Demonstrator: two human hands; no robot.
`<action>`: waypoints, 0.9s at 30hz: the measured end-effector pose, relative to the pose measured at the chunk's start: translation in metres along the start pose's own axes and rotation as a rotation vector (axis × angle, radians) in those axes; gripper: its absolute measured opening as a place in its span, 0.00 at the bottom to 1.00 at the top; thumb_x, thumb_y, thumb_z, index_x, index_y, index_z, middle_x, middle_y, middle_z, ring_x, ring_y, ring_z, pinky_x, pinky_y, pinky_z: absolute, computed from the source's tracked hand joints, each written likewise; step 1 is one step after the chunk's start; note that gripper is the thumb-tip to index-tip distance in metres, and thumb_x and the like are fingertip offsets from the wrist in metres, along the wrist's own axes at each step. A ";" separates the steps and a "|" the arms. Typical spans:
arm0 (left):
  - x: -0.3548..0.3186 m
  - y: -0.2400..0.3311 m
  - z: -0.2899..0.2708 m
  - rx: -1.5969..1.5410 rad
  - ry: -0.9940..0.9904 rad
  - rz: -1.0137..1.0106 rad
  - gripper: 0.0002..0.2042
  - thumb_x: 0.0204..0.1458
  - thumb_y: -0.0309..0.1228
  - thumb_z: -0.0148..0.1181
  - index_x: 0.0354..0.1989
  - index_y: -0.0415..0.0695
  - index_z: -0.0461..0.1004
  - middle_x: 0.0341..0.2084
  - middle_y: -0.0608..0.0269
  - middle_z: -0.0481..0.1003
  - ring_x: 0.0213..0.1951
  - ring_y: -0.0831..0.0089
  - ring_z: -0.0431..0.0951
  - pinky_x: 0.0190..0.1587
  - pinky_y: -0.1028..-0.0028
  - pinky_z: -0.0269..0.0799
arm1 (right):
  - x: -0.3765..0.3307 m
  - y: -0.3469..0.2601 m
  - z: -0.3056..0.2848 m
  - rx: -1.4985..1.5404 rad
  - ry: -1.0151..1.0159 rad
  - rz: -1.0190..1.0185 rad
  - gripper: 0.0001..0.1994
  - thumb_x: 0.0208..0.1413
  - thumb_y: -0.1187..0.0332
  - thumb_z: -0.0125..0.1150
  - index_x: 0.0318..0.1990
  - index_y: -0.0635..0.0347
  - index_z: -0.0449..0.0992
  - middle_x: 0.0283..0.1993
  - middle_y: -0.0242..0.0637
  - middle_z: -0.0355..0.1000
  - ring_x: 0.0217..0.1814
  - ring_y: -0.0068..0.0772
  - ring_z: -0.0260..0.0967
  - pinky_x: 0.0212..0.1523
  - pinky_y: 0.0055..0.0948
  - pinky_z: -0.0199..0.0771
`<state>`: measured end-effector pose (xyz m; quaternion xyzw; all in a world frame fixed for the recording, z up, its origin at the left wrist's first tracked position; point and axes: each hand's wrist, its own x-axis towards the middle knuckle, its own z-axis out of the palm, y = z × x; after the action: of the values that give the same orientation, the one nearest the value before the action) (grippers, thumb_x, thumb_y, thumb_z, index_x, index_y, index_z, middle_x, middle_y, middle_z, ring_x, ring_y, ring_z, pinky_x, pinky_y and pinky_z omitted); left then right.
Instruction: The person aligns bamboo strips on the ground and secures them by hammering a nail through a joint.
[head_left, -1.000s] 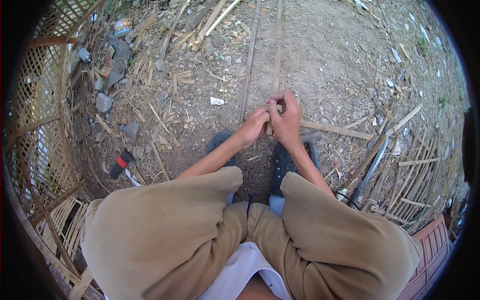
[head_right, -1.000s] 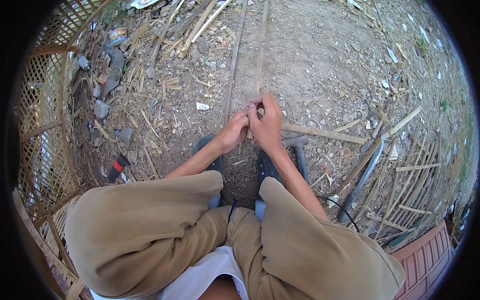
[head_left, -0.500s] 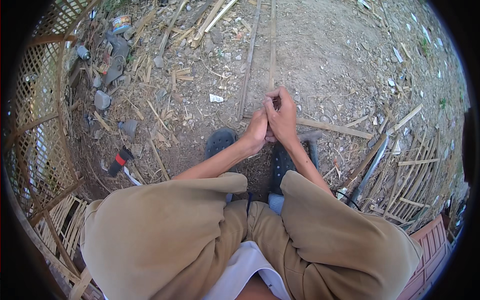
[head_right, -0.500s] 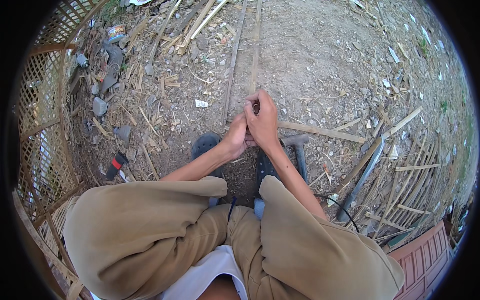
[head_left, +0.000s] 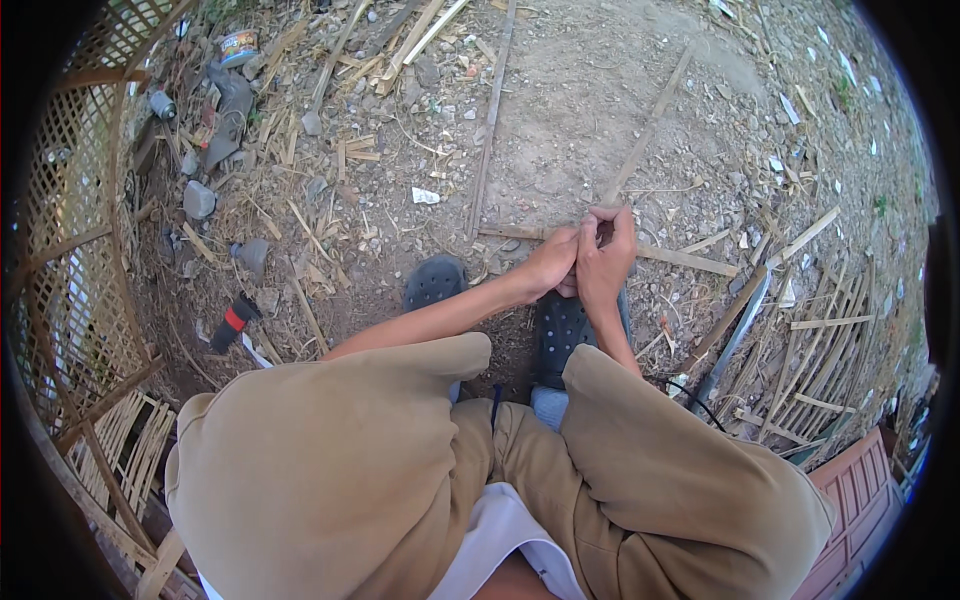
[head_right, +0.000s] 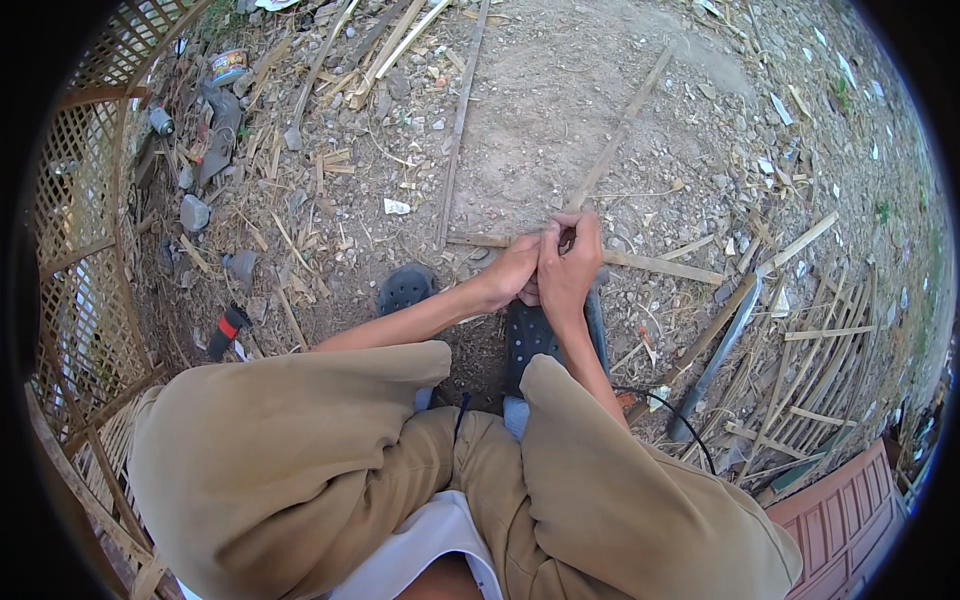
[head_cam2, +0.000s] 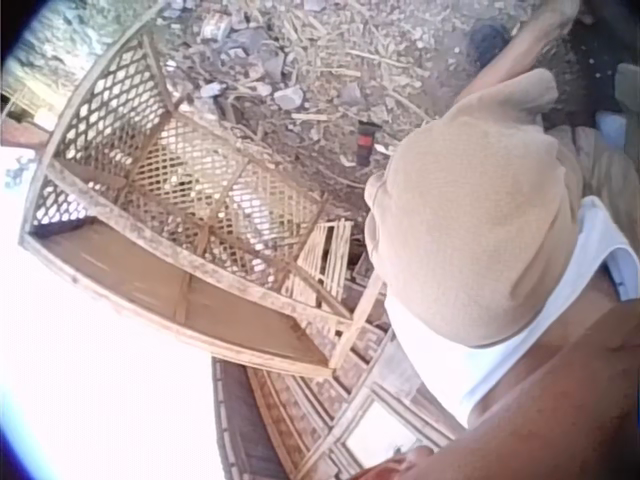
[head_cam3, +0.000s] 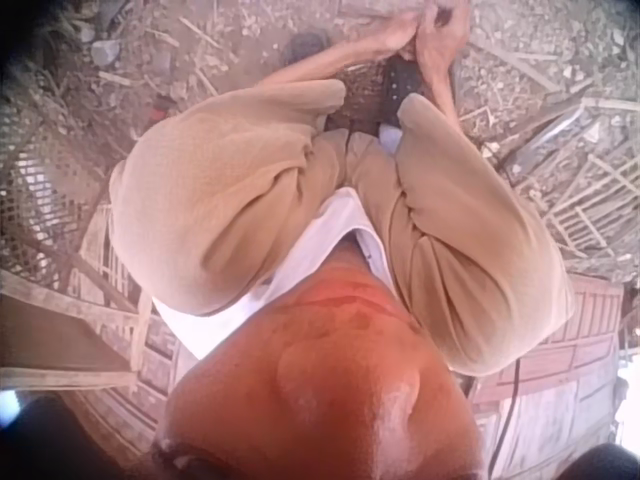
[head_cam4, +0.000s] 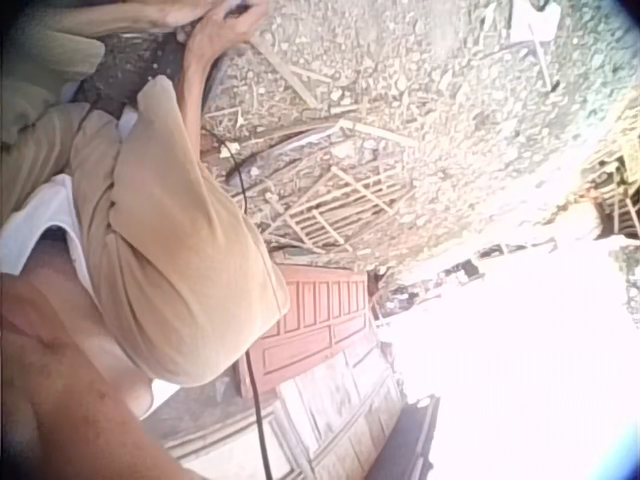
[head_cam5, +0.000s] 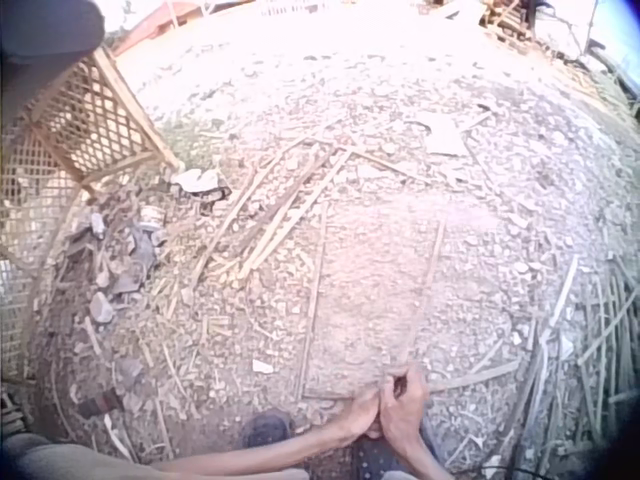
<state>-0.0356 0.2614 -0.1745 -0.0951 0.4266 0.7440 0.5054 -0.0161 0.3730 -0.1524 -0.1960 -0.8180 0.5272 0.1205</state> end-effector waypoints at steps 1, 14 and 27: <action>-0.001 -0.004 -0.001 -0.004 0.026 0.008 0.18 0.78 0.47 0.38 0.47 0.48 0.71 0.20 0.77 0.65 0.15 0.84 0.62 0.16 0.77 0.51 | -0.001 -0.003 0.002 0.007 -0.004 -0.035 0.04 0.59 0.80 0.62 0.40 0.67 0.75 0.35 0.40 0.67 0.36 0.35 0.66 0.39 0.36 0.69; -0.047 0.033 -0.056 0.677 0.322 0.304 0.16 0.73 0.33 0.53 0.63 0.39 0.68 0.44 0.57 0.78 0.41 0.68 0.83 0.43 0.67 0.80 | 0.038 0.009 0.056 0.105 -0.334 -0.150 0.05 0.59 0.78 0.65 0.39 0.67 0.74 0.35 0.46 0.73 0.34 0.45 0.75 0.37 0.40 0.74; -0.063 0.023 -0.081 1.565 0.458 0.629 0.22 0.48 0.26 0.73 0.54 0.47 0.78 0.51 0.60 0.76 0.57 0.58 0.73 0.56 0.54 0.61 | 0.043 0.004 0.048 0.028 -0.359 -0.109 0.04 0.61 0.80 0.66 0.42 0.69 0.79 0.41 0.48 0.79 0.42 0.44 0.83 0.43 0.37 0.85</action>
<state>-0.0485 0.1568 -0.1761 0.2540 0.9125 0.3051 0.0985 -0.0733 0.3552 -0.1764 -0.0526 -0.8284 0.5576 0.0034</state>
